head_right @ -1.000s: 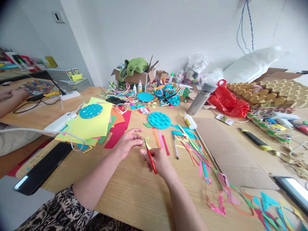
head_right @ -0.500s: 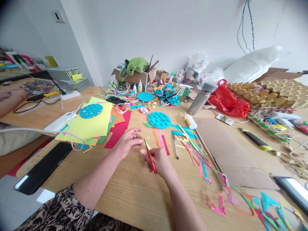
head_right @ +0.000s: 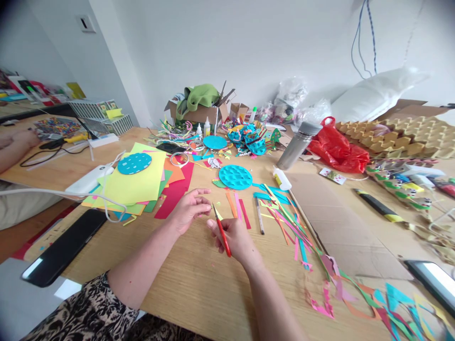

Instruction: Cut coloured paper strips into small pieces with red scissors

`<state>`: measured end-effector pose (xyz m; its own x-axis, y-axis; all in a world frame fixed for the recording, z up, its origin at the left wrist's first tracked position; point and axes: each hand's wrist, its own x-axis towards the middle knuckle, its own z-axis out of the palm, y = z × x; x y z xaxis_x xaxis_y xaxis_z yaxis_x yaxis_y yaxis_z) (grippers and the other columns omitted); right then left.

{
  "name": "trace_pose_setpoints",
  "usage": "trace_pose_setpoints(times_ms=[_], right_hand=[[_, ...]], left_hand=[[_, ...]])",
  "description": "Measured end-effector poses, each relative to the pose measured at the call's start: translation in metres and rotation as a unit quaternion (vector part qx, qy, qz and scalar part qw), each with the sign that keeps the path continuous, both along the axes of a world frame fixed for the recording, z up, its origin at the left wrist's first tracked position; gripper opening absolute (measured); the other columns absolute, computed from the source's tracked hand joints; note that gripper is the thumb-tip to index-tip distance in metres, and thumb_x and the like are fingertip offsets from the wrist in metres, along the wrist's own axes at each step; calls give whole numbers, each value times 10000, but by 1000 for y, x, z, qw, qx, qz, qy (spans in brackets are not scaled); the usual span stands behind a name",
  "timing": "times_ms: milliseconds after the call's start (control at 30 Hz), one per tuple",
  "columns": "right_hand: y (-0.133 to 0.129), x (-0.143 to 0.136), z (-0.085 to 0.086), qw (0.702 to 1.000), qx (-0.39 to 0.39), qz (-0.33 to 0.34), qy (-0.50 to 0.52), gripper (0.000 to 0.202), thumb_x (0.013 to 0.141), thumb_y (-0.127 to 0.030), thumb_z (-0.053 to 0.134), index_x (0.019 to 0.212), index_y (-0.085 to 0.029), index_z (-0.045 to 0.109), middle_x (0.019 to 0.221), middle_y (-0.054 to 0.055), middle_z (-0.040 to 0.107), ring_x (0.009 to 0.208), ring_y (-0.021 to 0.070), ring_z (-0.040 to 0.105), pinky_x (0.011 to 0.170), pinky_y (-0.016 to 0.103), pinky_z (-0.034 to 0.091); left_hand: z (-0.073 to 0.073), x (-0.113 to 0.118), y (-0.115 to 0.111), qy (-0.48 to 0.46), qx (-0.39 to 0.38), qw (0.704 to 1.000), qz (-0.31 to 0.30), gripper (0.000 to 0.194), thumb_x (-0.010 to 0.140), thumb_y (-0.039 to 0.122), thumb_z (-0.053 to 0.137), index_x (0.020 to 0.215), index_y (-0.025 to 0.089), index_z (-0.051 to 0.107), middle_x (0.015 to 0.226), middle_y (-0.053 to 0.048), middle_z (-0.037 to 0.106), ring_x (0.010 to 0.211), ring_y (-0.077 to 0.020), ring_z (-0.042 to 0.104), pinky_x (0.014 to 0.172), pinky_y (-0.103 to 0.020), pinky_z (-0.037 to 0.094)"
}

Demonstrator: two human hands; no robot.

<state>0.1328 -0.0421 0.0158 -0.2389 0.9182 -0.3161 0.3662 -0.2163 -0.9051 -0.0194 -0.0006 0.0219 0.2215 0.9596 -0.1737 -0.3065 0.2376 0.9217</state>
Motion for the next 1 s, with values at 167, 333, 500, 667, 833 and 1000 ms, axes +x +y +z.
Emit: trace_pose_setpoints(times_ms=[167, 333, 500, 667, 833, 1000], right_hand=[[0, 1, -2, 1000, -2, 4, -2, 483, 741, -597, 587, 610, -132, 571, 422, 4, 544, 333, 98, 498, 315, 173, 319], [1, 1, 0, 1000, -7, 2, -9, 495, 732, -608, 587, 602, -131, 570, 422, 4, 542, 332, 96, 499, 315, 170, 325], [0, 1, 2, 1000, -16, 4, -10, 497, 724, -612, 592, 597, -132, 567, 418, 2, 540, 329, 96, 500, 313, 171, 329], [1, 1, 1, 1000, -14, 6, -10, 490, 724, -603, 598, 592, -133, 563, 420, 0, 540, 334, 96, 500, 310, 169, 330], [1, 2, 0, 1000, -12, 8, -5, 489, 733, -601, 591, 599, -131, 569, 418, -1, 539, 329, 94, 497, 310, 170, 326], [1, 2, 0, 1000, -13, 10, -9, 498, 730, -616, 583, 603, -135, 569, 421, -3, 540, 333, 95, 497, 313, 176, 324]], left_hand=[[0, 0, 0, -5, 6, 1000, -4, 507, 586, 101, 670, 1069, 119, 516, 647, 25, 593, 568, -87, 543, 571, -225, 397], [-1, 1, 0, -14, 10, 1000, -4, 495, 591, 100, 671, 1062, 119, 524, 652, 21, 594, 579, -86, 542, 596, -233, 409], [-1, 0, 0, -11, 3, 1000, -4, 509, 582, 100, 680, 1067, 120, 524, 652, 22, 593, 574, -86, 544, 585, -229, 405], [0, 1, -1, -15, -4, 1000, -7, 509, 576, 96, 678, 1061, 120, 526, 654, 20, 597, 576, -87, 544, 594, -233, 413], [0, 1, -1, -20, -1, 1000, -12, 498, 580, 87, 671, 1055, 118, 524, 648, 24, 595, 571, -85, 538, 609, -240, 423], [-2, 1, -2, -21, 6, 1000, -13, 478, 591, 91, 668, 1048, 119, 531, 654, 21, 594, 575, -83, 539, 618, -242, 427]])
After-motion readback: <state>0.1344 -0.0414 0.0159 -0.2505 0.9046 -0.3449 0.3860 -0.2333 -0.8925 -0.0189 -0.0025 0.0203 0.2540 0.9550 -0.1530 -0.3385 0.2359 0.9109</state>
